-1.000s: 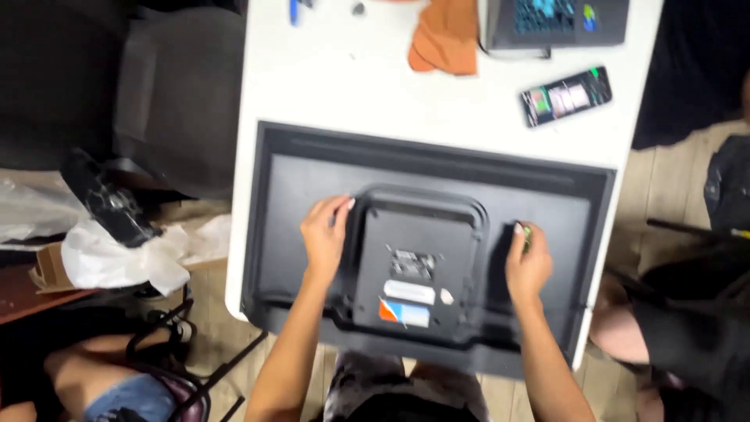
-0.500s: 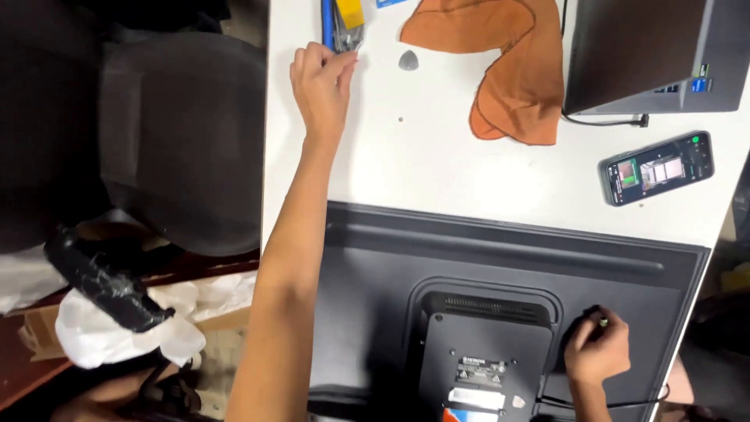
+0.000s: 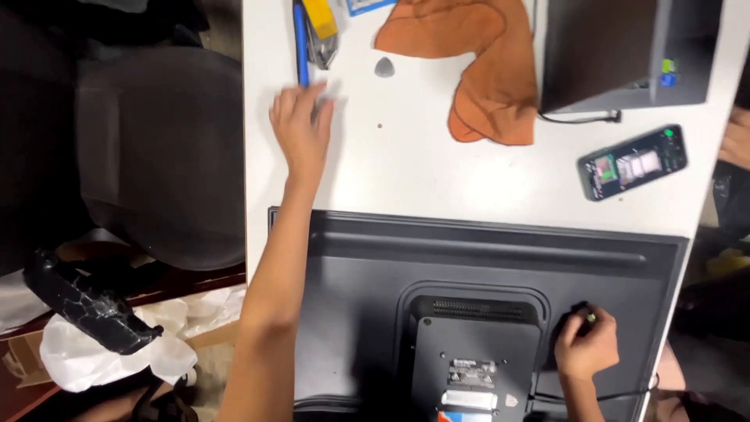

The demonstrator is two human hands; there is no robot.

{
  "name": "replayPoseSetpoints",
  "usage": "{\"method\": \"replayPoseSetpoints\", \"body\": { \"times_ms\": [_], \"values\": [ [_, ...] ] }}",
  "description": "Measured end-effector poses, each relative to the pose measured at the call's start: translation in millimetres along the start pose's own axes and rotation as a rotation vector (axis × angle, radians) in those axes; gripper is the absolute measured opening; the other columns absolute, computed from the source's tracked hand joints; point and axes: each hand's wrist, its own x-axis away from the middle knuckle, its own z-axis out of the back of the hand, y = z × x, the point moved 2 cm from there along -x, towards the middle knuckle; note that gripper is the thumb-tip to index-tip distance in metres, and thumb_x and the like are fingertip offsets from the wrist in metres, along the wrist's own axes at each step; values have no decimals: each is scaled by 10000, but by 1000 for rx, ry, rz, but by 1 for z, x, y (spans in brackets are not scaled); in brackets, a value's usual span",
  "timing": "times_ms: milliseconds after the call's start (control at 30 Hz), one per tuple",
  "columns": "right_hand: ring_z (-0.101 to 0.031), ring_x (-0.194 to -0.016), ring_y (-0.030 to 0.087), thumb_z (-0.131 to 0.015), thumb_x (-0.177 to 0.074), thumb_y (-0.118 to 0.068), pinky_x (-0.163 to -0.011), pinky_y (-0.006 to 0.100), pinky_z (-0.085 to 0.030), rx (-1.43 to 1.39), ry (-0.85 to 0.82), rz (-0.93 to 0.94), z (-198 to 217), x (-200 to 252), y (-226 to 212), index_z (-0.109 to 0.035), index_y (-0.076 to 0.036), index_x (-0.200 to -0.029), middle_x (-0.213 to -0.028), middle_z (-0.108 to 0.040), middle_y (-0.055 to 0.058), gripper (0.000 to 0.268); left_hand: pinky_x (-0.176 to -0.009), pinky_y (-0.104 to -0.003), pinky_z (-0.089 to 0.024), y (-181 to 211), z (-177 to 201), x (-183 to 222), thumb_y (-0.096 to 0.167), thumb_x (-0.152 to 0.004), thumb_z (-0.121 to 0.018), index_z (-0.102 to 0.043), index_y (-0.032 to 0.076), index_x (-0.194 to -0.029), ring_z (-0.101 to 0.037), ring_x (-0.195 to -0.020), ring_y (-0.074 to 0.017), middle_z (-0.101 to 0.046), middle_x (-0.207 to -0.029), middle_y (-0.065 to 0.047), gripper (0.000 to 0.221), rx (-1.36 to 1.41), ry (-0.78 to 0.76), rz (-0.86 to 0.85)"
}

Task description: Disassembling a television by removing screws from the back panel and prying the casing open to access internal components.

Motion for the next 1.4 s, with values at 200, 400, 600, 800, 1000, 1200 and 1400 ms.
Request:
{"method": "replayPoseSetpoints", "body": {
  "times_ms": [200,400,600,800,1000,1200,1400],
  "values": [
    [-703,-1060,400,-562,-968,-346,-815,541,-521,-3,-72,-53,-6,-2,-1,-719,-216,-1248,-1171,-742,85,346,-774,-411,-467,90,82,141,94,-1020,-703,-766,84,-1029,-597,-774,-270,-651,-851,-69,65,173,-103,181],
    [-764,-919,320,-657,-1051,-261,-803,445,-589,-66,50,88,17,-3,-25,-708,-110,-1232,-977,-760,106,241,-844,-370,-555,212,150,283,117,-956,-762,-813,120,-1117,-714,-962,-282,-725,-1005,-74,169,292,-267,393],
    [-623,-677,362,-633,-1076,-172,-642,478,-481,-652,56,108,46,29,9,-702,-8,-1062,-729,-624,188,179,-1033,-520,-504,300,201,366,203,-978,-765,-636,44,-1431,-631,-1213,-422,-622,-1321,-217,497,146,-384,325],
    [-714,-899,244,-748,-1011,-121,-787,352,-521,-693,-229,213,127,130,79,-787,-155,-1142,-954,-704,39,141,-1163,-554,-372,316,228,450,291,-988,-780,-516,-31,-1527,-562,-1343,-450,-591,-1430,-273,680,39,-451,299],
    [-664,-1206,426,-941,-746,-253,-893,532,-593,-273,-341,497,155,193,141,-571,-110,-1510,-1593,-486,144,861,-1300,-569,-144,331,264,469,448,-542,-994,-403,-30,-1597,-442,-1492,-425,-545,-1528,-276,1300,-44,-639,164],
    [-755,-948,456,-879,-803,-185,-805,559,-637,-51,-466,586,152,192,132,-444,-171,-1593,-1616,-400,113,901,-1307,-445,-265,310,253,494,86,-672,-961,-580,-14,-1404,-530,-1427,-295,-659,-1319,-151,831,-332,-628,2],
    [-768,-817,464,-869,-797,-238,-739,564,-636,74,-458,633,123,180,134,-509,-155,-1537,-1463,-457,66,827,-1285,-416,-335,292,247,496,187,-569,-1016,-646,52,-1169,-589,-1343,-295,-657,-1183,-112,718,-375,-626,-108]
  ]
}}
